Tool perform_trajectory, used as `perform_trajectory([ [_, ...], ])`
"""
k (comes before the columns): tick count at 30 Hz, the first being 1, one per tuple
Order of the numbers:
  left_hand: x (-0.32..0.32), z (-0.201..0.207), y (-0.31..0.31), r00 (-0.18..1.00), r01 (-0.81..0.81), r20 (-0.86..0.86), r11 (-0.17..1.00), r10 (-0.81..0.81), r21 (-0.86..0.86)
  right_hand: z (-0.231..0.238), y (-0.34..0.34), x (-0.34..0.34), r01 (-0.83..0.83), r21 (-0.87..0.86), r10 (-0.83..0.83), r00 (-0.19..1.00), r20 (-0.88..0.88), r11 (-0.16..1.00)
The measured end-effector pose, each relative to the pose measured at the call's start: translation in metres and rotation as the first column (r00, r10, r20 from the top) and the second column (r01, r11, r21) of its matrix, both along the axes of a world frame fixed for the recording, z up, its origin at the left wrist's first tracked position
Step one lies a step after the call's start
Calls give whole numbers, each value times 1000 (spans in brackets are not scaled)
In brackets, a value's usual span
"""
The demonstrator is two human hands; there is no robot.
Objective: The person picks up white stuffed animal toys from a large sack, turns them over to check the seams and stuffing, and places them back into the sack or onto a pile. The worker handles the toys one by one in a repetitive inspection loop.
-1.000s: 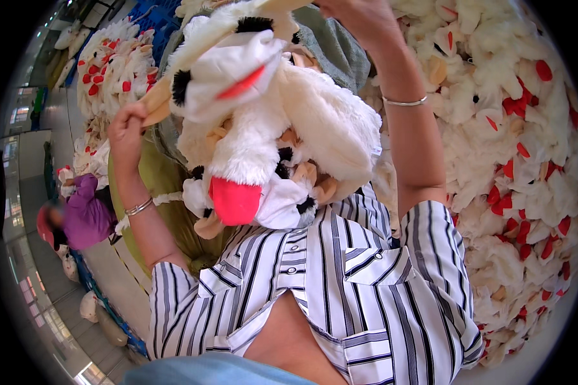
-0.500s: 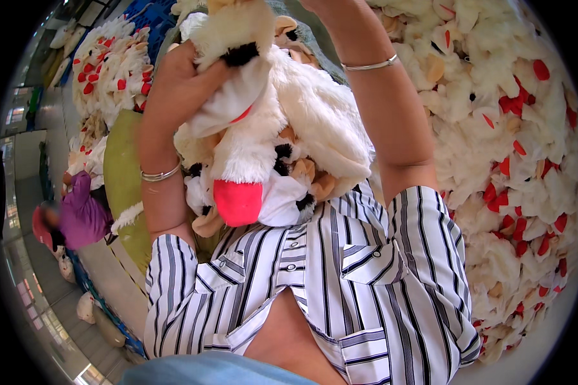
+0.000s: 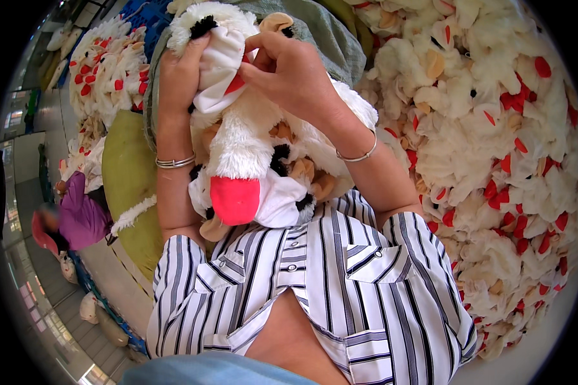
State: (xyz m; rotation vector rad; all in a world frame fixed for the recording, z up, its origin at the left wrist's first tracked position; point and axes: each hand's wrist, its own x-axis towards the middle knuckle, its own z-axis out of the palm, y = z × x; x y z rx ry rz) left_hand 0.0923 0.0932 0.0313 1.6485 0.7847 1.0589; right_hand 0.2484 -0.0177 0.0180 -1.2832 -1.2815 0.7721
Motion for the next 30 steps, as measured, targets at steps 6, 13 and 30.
perform_trajectory([
  [6, 3, 8, -13, 995, -42, 81, 988, 54, -151, 3, 0, -1, -86, -123, 65, 983, -171, 989],
  [13, 4, 25, -32, 996, -84, 32, 992, 87, -91, 26, -15, 4, -482, -236, 330, 813, -479, 844],
  [30, -2, -47, 76, 954, 222, -272, 908, -127, 355, -44, 22, 76, -74, -229, 95, 992, 81, 971],
])
